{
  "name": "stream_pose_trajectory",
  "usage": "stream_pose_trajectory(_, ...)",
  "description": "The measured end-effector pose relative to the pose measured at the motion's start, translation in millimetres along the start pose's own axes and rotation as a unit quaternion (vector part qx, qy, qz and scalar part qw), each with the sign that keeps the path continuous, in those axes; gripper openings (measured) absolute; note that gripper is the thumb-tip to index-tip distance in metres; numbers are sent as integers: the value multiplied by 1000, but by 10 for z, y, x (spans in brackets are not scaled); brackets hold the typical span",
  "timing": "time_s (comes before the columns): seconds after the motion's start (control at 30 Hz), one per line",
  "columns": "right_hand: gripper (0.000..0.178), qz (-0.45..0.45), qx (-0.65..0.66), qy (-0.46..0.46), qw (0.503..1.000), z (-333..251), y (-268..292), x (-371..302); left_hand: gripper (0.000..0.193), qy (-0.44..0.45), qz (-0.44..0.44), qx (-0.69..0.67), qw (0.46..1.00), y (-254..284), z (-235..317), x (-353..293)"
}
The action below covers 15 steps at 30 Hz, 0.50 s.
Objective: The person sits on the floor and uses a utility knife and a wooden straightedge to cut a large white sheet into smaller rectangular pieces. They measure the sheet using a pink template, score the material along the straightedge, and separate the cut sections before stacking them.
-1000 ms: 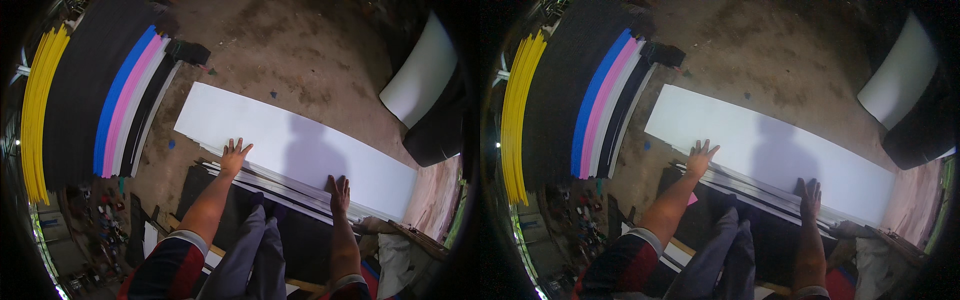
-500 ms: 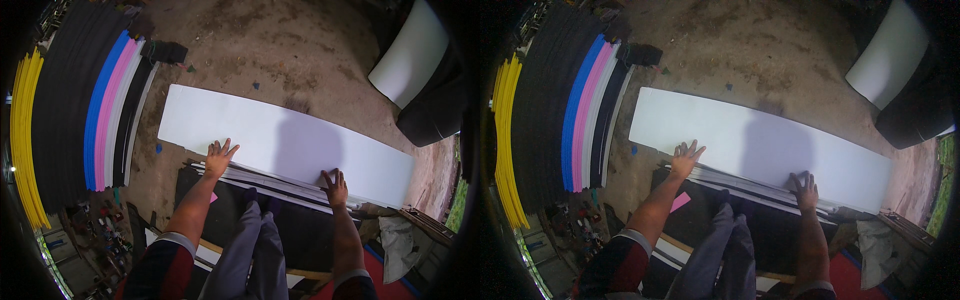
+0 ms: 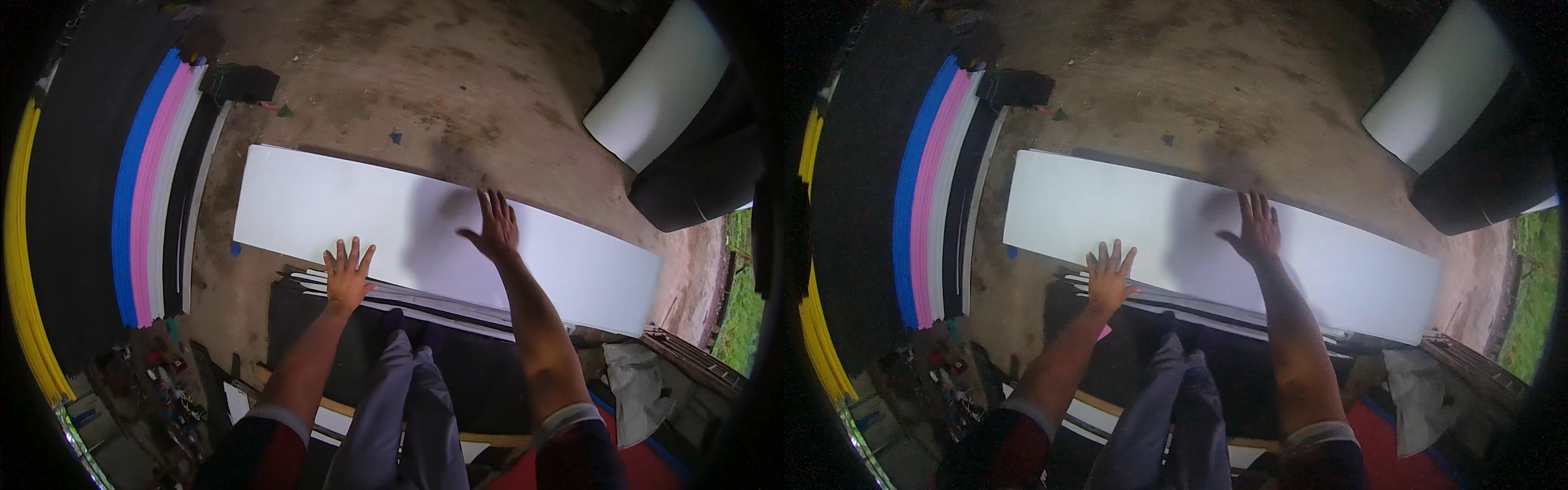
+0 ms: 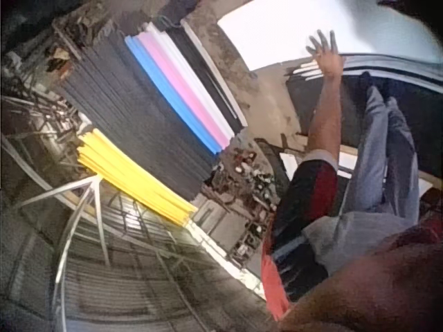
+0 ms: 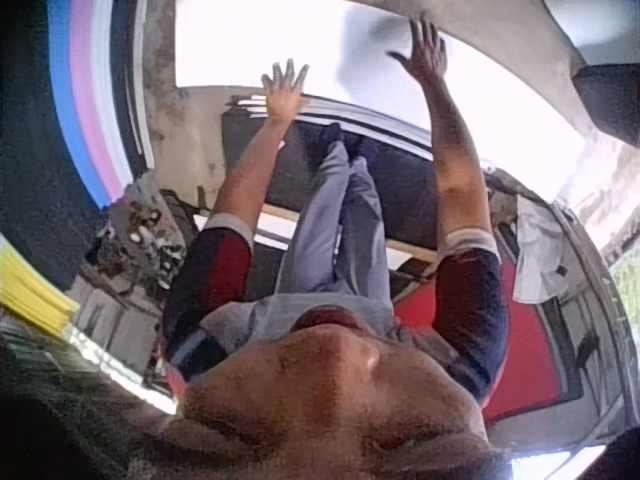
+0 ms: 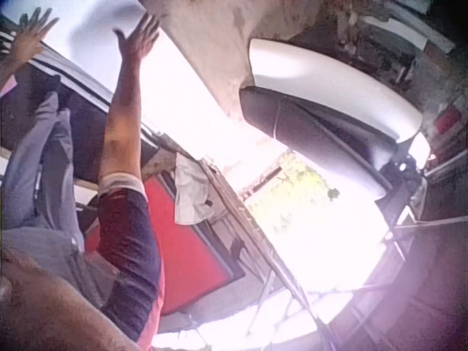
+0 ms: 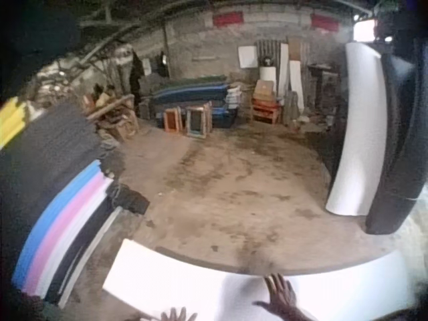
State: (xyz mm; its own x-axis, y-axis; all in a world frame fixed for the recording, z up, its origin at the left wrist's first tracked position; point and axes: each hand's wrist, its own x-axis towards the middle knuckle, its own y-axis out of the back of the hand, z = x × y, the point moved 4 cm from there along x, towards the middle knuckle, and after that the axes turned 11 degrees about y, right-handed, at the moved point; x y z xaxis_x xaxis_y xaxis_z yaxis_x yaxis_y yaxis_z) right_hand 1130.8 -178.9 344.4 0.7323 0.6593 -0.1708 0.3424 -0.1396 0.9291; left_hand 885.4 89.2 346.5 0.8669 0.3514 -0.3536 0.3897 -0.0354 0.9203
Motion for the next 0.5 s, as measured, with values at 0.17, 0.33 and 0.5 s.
stream_pose_trajectory(0.17, 84, -72, 64, -95, 991, -37, -114, 543, 110, 14, 42, -61, 997, -437, 37, 57)
stream_pose_trajectory(0.33, 74, -33, 33, -96, 994, -47, -144, 523, 112, 10, 0, -77, 997, -524, 62, 84)
stream_pose_trajectory(0.5, 77, -66, -12, -110, 992, -142, -99, 518, 113, 10, 19, -121, 992, -556, 121, 61)
